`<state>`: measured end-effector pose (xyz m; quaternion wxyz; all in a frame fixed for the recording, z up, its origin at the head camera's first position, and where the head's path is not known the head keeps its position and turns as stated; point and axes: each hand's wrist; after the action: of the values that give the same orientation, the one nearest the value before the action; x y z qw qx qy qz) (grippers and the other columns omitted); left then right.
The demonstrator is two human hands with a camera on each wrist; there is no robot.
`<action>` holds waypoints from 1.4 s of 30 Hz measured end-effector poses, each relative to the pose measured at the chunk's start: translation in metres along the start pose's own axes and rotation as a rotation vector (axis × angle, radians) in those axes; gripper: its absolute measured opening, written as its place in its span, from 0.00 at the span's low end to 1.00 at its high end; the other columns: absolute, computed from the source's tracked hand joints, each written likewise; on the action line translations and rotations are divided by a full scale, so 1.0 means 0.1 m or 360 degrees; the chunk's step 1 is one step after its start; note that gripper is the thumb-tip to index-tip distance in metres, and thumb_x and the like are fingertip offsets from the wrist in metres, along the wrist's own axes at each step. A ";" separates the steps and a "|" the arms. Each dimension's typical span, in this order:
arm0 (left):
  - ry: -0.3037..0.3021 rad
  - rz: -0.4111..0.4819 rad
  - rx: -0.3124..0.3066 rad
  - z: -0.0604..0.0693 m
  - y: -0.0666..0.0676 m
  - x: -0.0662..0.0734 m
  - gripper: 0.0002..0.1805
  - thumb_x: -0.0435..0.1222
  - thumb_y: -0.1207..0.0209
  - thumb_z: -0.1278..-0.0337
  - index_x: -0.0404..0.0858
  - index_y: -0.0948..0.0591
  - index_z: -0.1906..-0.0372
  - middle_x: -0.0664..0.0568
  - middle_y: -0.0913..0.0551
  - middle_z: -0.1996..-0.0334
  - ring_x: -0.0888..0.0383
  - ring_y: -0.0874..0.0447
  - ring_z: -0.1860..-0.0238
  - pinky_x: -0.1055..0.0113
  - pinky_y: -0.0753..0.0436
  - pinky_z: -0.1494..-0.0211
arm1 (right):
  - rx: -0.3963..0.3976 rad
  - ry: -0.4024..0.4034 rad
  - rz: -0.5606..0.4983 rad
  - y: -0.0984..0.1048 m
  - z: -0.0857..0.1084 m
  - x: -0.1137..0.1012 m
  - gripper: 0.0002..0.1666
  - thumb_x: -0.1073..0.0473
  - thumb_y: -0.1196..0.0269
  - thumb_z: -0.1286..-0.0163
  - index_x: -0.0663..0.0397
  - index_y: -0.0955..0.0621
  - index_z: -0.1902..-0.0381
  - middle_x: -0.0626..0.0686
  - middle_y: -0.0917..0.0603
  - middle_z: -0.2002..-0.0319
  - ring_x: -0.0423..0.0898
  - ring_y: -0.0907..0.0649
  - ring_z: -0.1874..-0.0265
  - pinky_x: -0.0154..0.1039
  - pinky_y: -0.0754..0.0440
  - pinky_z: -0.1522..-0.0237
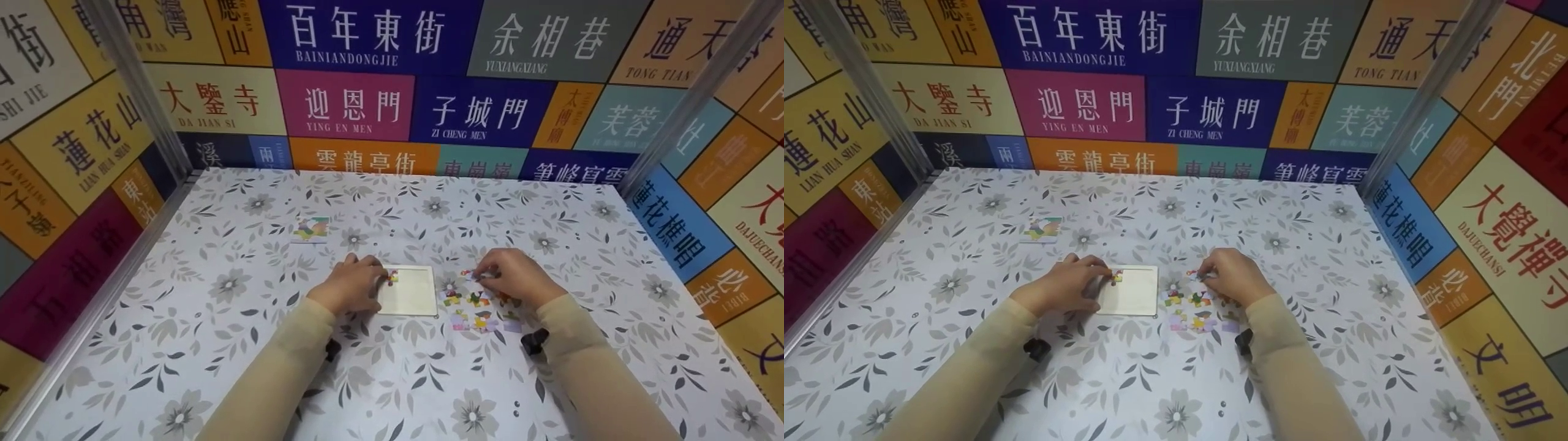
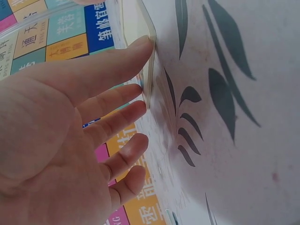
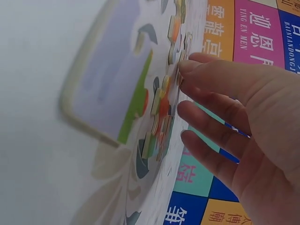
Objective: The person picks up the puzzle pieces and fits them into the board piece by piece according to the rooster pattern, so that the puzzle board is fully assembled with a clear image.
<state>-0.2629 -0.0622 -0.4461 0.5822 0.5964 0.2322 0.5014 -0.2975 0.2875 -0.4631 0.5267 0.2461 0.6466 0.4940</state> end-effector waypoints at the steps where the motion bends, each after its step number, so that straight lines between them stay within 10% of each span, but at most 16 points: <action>1: -0.0006 -0.0003 0.0001 0.00 0.00 0.00 0.36 0.43 0.23 0.49 0.45 0.20 0.33 0.48 0.26 0.30 0.43 0.31 0.35 0.46 0.29 0.31 | 0.0001 0.0024 -0.0002 0.00 0.00 0.01 0.08 0.61 0.27 0.35 0.45 0.08 0.59 0.48 0.11 0.57 0.48 0.16 0.60 0.49 0.18 0.51; 17: 0.0004 -0.0038 -0.0022 -0.03 0.00 0.02 0.35 0.43 0.22 0.50 0.44 0.19 0.35 0.49 0.24 0.32 0.44 0.30 0.37 0.47 0.28 0.32 | 0.0062 0.0104 0.0081 -0.02 0.01 0.02 0.05 0.57 0.26 0.37 0.49 0.08 0.63 0.47 0.12 0.67 0.40 0.21 0.74 0.41 0.21 0.65; 42: -0.0037 -0.0051 0.0018 0.01 0.02 0.03 0.33 0.43 0.23 0.49 0.42 0.18 0.37 0.47 0.24 0.34 0.42 0.29 0.40 0.46 0.25 0.36 | 0.0116 0.0309 0.0070 -0.08 -0.05 -0.29 0.08 0.56 0.25 0.36 0.50 0.08 0.60 0.50 0.10 0.62 0.47 0.14 0.64 0.46 0.15 0.58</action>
<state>-0.2615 -0.0604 -0.4431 0.5894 0.6016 0.2379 0.4838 -0.2913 0.2580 -0.4583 0.4412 0.2302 0.7066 0.5031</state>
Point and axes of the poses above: each hand's wrist, its own z-axis away from the middle knuckle, its own y-axis out of the back of the hand, x = y × z
